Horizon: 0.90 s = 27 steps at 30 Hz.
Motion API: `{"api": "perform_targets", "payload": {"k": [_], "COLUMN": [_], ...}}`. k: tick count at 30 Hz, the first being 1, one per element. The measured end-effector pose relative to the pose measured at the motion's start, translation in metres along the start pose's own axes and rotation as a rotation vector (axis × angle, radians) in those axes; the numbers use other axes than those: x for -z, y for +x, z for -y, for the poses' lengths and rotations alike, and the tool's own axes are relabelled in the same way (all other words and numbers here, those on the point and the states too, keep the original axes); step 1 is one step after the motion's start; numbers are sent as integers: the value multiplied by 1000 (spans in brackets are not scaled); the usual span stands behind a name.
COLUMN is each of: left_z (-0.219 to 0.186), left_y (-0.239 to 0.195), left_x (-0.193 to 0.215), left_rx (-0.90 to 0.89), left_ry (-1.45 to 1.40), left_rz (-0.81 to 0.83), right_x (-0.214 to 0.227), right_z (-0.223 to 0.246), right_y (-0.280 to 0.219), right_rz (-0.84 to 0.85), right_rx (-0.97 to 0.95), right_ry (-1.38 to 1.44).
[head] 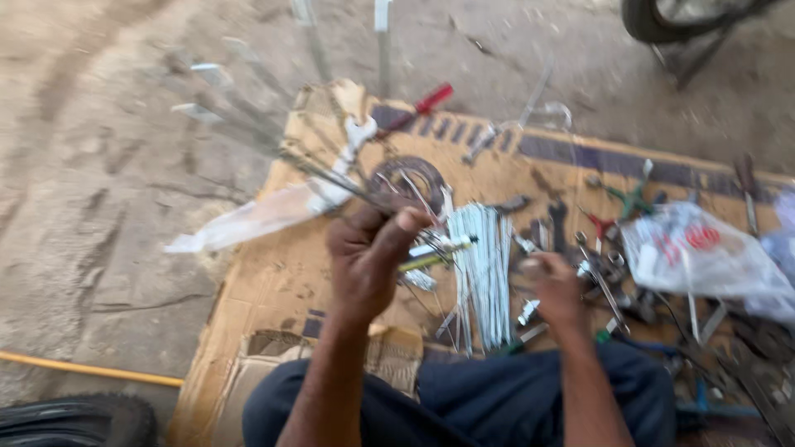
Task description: The person sits on a cardboard sheet and inserts multiple bicycle spokes into the flanges of a bicycle hub. They handle the spokes one by one, aligning them with the hub holes and pushing them through to create a radial pattern.
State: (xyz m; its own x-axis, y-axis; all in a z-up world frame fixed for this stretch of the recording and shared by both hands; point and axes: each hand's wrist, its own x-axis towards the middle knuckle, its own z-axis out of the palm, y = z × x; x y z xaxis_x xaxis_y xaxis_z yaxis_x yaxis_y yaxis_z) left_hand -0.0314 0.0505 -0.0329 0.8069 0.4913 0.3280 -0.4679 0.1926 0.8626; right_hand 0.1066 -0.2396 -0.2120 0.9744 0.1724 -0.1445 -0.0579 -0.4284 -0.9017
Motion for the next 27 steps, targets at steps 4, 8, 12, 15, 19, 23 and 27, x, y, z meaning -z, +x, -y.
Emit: {"api": "perform_targets", "payload": {"k": [4,8,12,15,19,23,27], "left_z": [-15,-21,-20,-22,-18,-11,-6], "left_y": [-10,-11,-17,-18,-12,-11,-8], "left_x": [-5,-9,-3,-6,-11,-5,6], "left_rx": [-89,-202,-216,-206,-258,-211,-179], "left_ry": [50,34,-81,-72,-144,-237,-358], "left_rz": [81,84,113,87,111,127,105], "right_x": [-43,-81,-81,-82,-74,-66,-68], "right_z": [-52,-55,-80,-83,-65,-52,-52], "right_y": [10,7,24,29,32,27,18], "right_rz": [72,-64,-69,-42,-16,-2,-104], "right_rx": [34,96,-150,-165,-200,-334,-330], "right_ry": [-889,-837,-652,-614,-610,-505,-470]}}
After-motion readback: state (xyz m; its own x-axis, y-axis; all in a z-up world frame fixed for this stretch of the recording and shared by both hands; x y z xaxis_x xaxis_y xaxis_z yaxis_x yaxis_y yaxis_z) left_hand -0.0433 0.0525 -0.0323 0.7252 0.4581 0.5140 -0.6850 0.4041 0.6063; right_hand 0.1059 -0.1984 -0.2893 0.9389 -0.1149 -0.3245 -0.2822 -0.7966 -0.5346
